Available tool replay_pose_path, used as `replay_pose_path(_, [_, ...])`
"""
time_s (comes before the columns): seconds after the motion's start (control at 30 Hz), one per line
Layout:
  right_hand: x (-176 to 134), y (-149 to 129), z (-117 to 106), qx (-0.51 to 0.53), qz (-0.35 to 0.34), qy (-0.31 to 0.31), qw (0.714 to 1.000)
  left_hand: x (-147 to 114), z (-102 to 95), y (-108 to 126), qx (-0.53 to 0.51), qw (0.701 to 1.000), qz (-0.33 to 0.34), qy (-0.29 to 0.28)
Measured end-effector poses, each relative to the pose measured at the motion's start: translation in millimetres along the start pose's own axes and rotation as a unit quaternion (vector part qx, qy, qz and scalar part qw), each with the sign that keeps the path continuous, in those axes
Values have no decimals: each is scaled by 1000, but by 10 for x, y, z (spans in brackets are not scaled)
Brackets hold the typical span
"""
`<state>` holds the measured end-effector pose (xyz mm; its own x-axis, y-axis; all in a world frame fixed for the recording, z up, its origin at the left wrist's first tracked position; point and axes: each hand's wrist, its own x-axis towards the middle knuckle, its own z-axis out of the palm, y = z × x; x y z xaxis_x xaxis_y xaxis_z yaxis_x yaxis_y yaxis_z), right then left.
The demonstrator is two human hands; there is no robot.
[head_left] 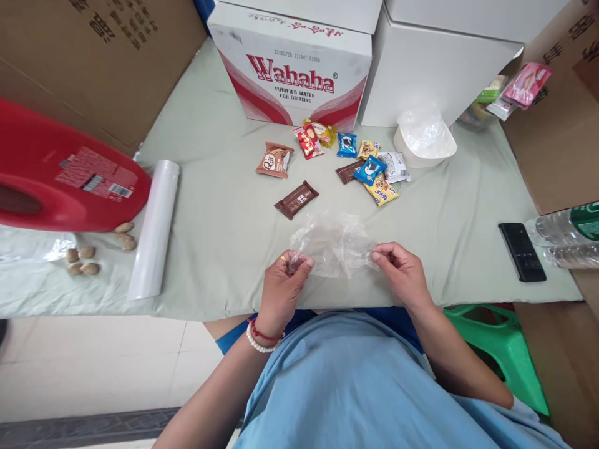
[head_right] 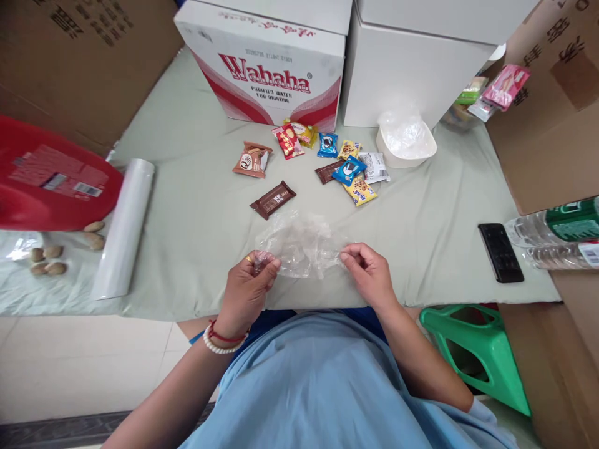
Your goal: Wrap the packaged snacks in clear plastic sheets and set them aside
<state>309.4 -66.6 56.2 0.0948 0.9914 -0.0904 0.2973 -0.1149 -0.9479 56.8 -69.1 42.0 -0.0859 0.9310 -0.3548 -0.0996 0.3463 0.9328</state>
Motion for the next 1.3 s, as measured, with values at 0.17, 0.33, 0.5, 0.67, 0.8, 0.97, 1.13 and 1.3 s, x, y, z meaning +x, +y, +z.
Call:
replay_pose_path(0.17, [-20, 221, -321, 5, 97, 8, 995, -31, -236, -51, 69, 996, -50, -13])
replay_pose_path(0.33, [58, 242, -690, -48, 136, -132, 981, -34, -441, 37, 168, 983, -59, -35])
replay_pose_path(0.5, [365, 98, -782, -32, 146, -147, 978, 29, -449, 197, 299, 950, 24, 87])
replay_pose_path(0.67, [445, -86, -537, -89, 62, -129, 986, -105, -209, 262, 211, 973, 43, 77])
replay_pose_path(0.8, [12, -325, -207, -198, -189, -162, 948, -254, 37, 218, -9, 968, -180, -176])
replay_pose_path(0.97, [-467, -309, 205, -242, -337, -297, 860, -255, 312, 159, -108, 955, -228, -157])
replay_pose_path(1.13, [-443, -326, 170, -166, -223, -317, 907, -132, 465, 67, 0, 993, -30, -114])
replay_pose_path(1.3, [-38, -401, -26, -220, -139, 29, 965, -99, 526, 42, 164, 965, 177, -107])
